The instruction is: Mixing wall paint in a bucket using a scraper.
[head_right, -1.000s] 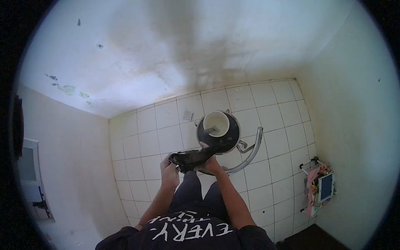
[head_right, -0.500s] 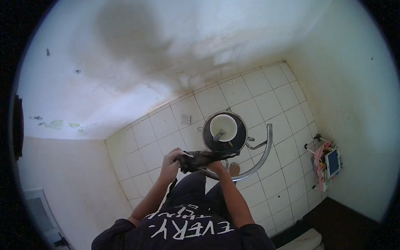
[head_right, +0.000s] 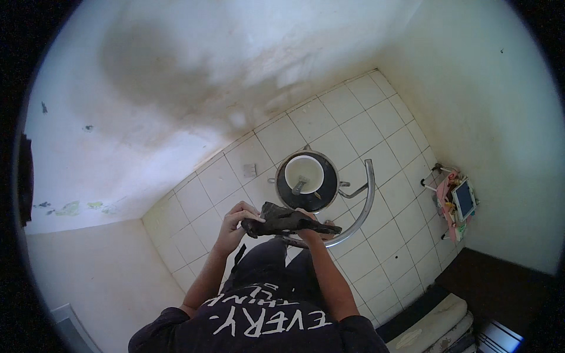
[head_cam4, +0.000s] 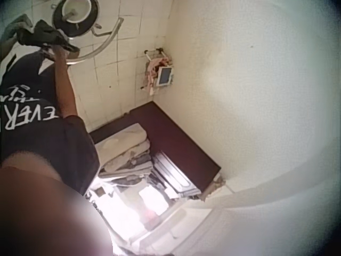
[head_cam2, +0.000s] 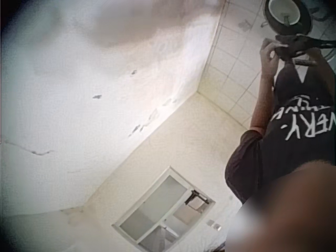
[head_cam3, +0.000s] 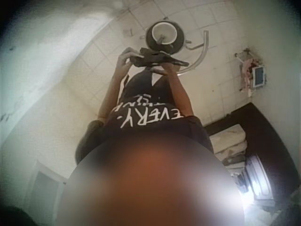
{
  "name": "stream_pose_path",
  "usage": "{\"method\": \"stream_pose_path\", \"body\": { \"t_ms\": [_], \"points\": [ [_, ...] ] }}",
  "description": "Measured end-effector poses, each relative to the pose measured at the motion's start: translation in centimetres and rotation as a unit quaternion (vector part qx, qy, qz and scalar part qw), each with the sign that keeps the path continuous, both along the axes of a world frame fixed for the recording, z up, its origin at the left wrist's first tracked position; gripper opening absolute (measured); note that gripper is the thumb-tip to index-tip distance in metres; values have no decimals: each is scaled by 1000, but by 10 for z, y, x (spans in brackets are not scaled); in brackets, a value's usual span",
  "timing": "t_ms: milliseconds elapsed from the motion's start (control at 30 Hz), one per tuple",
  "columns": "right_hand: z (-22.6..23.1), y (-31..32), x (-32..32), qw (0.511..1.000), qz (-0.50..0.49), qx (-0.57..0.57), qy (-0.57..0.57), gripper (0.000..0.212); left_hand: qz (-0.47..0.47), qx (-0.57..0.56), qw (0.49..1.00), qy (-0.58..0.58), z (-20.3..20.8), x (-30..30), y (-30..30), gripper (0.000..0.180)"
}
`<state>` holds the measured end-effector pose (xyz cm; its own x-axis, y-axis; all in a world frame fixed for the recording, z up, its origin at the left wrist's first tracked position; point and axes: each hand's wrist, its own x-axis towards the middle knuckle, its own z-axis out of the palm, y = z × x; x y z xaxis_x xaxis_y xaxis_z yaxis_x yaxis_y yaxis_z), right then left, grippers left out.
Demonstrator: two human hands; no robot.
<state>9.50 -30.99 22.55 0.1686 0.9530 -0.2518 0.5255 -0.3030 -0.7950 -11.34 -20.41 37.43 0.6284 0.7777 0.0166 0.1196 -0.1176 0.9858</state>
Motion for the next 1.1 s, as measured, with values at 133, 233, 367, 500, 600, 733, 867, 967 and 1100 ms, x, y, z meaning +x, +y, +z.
{"method": "stream_pose_path", "body": {
  "t_ms": [133,233,367,500,600,733,867,967,1100],
  "points": [
    [-11,-6,3,997,-19,-32,-73,25,-22,0,1000,-7,-11,2,1,23],
    [-22,-15,8,998,-40,-14,-48,26,-69,18,997,-20,-21,4,7,23],
    [-38,-28,12,993,-71,85,-30,22,-38,-98,992,-73,-46,20,15,45],
    [-18,-11,1,995,-78,47,51,16,-82,-268,957,-70,-148,19,16,55],
    [-16,-12,5,996,-72,43,0,19,-115,-467,864,-147,-166,35,12,52],
    [0,-8,2,986,-97,104,84,31,-126,-394,900,-133,-172,46,12,50],
    [27,3,4,977,-75,175,97,43,-132,-379,908,-120,-166,53,13,53],
    [39,14,3,965,-44,253,52,43,-100,-399,897,-159,-162,50,11,59],
    [8,10,8,976,-37,208,45,46,-101,-336,912,-212,-155,47,12,60]
  ]
}}
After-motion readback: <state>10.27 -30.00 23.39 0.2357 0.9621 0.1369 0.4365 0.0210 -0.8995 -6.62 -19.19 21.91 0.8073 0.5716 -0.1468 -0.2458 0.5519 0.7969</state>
